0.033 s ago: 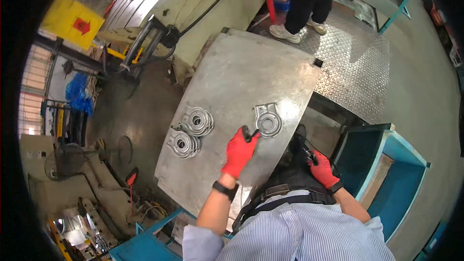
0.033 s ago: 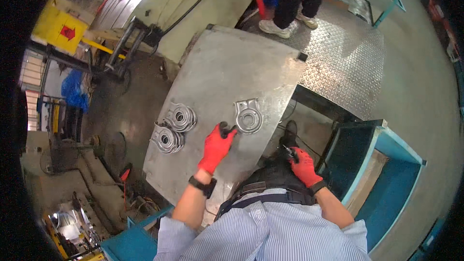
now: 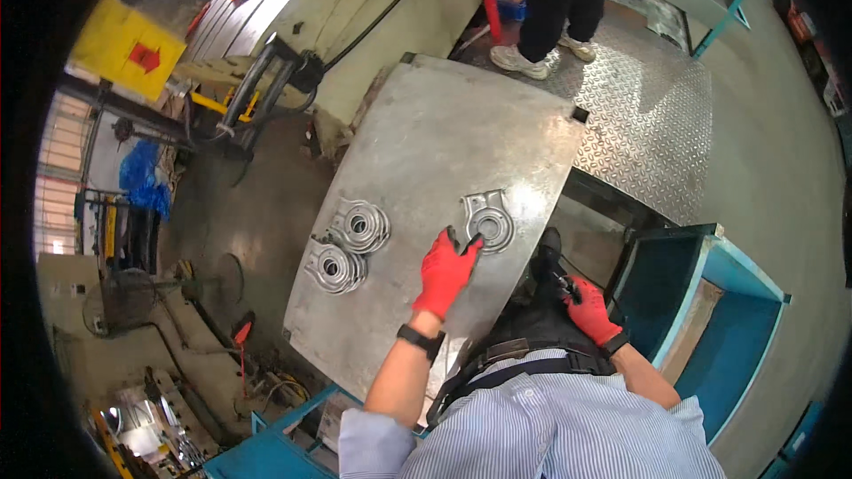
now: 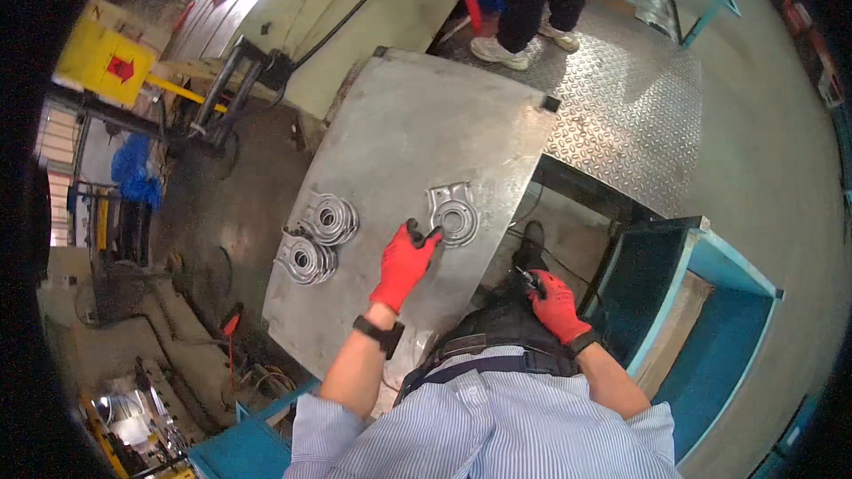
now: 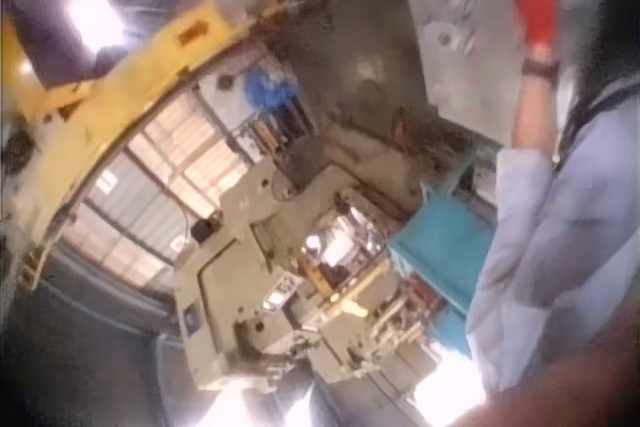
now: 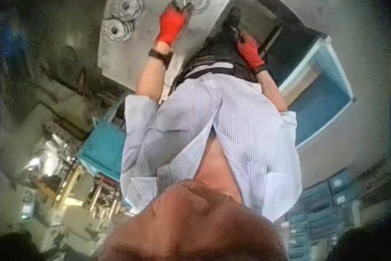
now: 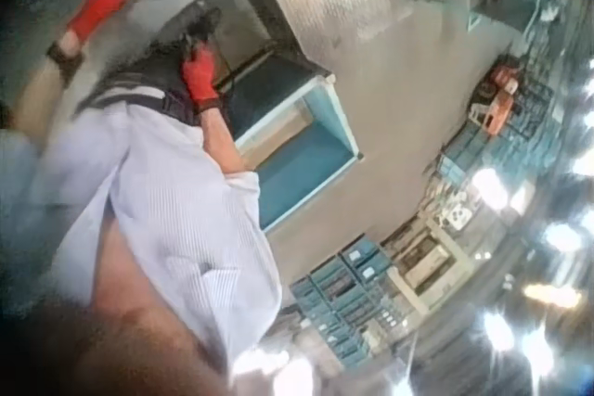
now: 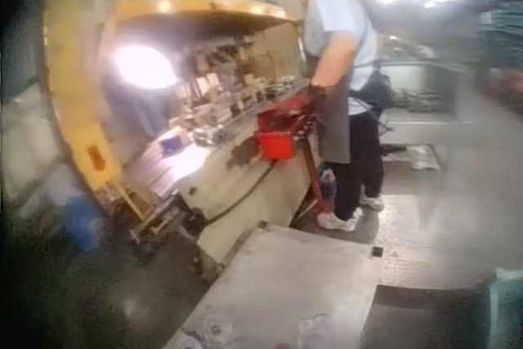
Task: Manually assembling metal bearing housings by inserting center components.
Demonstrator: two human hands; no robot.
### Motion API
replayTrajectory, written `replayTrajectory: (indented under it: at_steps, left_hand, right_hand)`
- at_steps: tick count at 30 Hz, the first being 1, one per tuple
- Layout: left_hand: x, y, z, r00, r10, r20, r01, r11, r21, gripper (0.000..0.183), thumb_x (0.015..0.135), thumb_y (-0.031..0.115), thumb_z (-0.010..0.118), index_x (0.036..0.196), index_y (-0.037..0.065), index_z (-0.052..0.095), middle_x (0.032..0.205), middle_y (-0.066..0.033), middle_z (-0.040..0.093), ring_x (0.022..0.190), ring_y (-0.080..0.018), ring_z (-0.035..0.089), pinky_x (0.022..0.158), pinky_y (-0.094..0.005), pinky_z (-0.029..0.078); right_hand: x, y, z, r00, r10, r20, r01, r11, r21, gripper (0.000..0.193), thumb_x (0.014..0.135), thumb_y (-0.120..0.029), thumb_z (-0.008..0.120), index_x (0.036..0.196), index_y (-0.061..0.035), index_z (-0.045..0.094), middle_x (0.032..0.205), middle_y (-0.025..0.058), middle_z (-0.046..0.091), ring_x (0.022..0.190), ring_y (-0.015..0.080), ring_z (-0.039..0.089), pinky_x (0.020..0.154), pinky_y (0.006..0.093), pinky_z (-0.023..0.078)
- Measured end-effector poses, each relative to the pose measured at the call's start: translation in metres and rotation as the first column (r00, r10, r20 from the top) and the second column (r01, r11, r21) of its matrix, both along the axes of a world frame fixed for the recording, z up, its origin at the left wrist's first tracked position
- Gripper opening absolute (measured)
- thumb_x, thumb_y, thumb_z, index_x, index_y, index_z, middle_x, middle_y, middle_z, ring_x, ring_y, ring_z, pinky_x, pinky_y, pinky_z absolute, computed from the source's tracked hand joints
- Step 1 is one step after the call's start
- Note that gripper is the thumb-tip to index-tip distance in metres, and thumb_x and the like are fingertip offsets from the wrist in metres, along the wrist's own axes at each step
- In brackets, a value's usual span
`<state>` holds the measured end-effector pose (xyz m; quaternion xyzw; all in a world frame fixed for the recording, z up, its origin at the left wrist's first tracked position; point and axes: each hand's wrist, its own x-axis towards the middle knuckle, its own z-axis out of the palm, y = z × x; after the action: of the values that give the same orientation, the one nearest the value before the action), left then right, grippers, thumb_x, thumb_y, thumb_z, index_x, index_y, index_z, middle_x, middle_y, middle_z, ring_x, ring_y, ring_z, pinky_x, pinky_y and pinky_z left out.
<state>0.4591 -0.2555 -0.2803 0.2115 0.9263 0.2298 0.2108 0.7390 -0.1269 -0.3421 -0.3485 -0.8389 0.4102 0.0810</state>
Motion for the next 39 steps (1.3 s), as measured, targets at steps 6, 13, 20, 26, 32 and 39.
replayTrajectory:
  at_steps: [6, 13, 20, 26, 32, 39]
  left_hand:
    - [-0.003, 0.057, -0.017, 0.999, -0.051, -0.009, 0.048, 0.977, -0.209, 0.068, 0.071, 0.045, 0.071, 0.117, 0.000, 0.048, 0.119, -0.0236, 0.055, 0.103, -0.0367, 0.057, 0.084, -0.0447, 0.047]
    - [0.011, 0.023, -0.038, 0.893, 0.063, 0.446, -0.152, 0.974, 0.168, 0.032, 0.074, 0.021, 0.071, 0.095, -0.002, 0.062, 0.087, -0.0156, 0.067, 0.075, -0.0224, 0.065, 0.065, -0.0365, 0.052]
    - [0.062, -0.013, -0.053, 0.610, 0.145, 0.779, -0.592, 0.737, 0.327, 0.013, 0.082, 0.008, 0.067, 0.089, -0.002, 0.064, 0.075, -0.0051, 0.063, 0.060, -0.0129, 0.059, 0.049, -0.0299, 0.051]
    - [0.077, -0.011, -0.055, 0.767, 0.252, 0.590, -0.519, 0.784, 0.341, 0.018, 0.081, 0.013, 0.068, 0.089, -0.003, 0.064, 0.074, -0.0058, 0.063, 0.061, -0.0137, 0.059, 0.053, -0.0304, 0.048]
    - [0.077, -0.022, -0.087, 0.782, 0.251, 0.571, -0.508, 0.788, 0.349, 0.019, 0.081, 0.010, 0.068, 0.095, -0.002, 0.065, 0.083, -0.0031, 0.065, 0.070, -0.0112, 0.056, 0.062, -0.0286, 0.045]
    - [0.079, -0.018, -0.081, 0.792, 0.218, 0.571, -0.492, 0.781, 0.384, 0.018, 0.081, 0.011, 0.067, 0.093, -0.002, 0.065, 0.080, -0.0058, 0.066, 0.070, -0.0122, 0.058, 0.062, -0.0295, 0.045]
  right_hand:
    - [0.005, -0.001, 0.004, 0.999, -0.013, 0.037, 0.015, 0.998, -0.066, 0.041, 0.076, -0.015, 0.065, 0.115, -0.0089, 0.057, 0.110, 0.0152, 0.061, 0.103, 0.0337, 0.057, 0.087, 0.0407, 0.046]
    - [0.000, 0.001, 0.001, 0.999, 0.002, 0.041, 0.002, 0.996, -0.090, 0.042, 0.078, -0.018, 0.065, 0.118, -0.0091, 0.056, 0.114, 0.0150, 0.060, 0.106, 0.0333, 0.056, 0.090, 0.0404, 0.045]
    - [-0.020, -0.004, -0.006, 0.973, 0.222, 0.056, -0.222, 0.975, -0.015, 0.042, 0.077, -0.019, 0.064, 0.117, -0.0086, 0.055, 0.111, 0.0177, 0.060, 0.104, 0.0346, 0.056, 0.089, 0.0413, 0.046]
    - [-0.033, -0.008, -0.020, 0.955, 0.283, 0.092, -0.284, 0.959, -0.012, 0.040, 0.076, -0.017, 0.064, 0.115, -0.0086, 0.056, 0.109, 0.0181, 0.060, 0.103, 0.0353, 0.056, 0.088, 0.0423, 0.046]
    - [-0.037, -0.013, -0.026, 0.964, 0.246, 0.100, -0.251, 0.967, 0.050, 0.040, 0.076, -0.017, 0.063, 0.115, -0.0073, 0.055, 0.108, 0.0188, 0.060, 0.103, 0.0356, 0.056, 0.087, 0.0427, 0.046]
    - [-0.033, -0.012, -0.030, 0.955, 0.274, 0.110, -0.277, 0.961, 0.012, 0.041, 0.077, -0.017, 0.062, 0.115, -0.0061, 0.055, 0.109, 0.0189, 0.059, 0.103, 0.0357, 0.056, 0.087, 0.0421, 0.046]
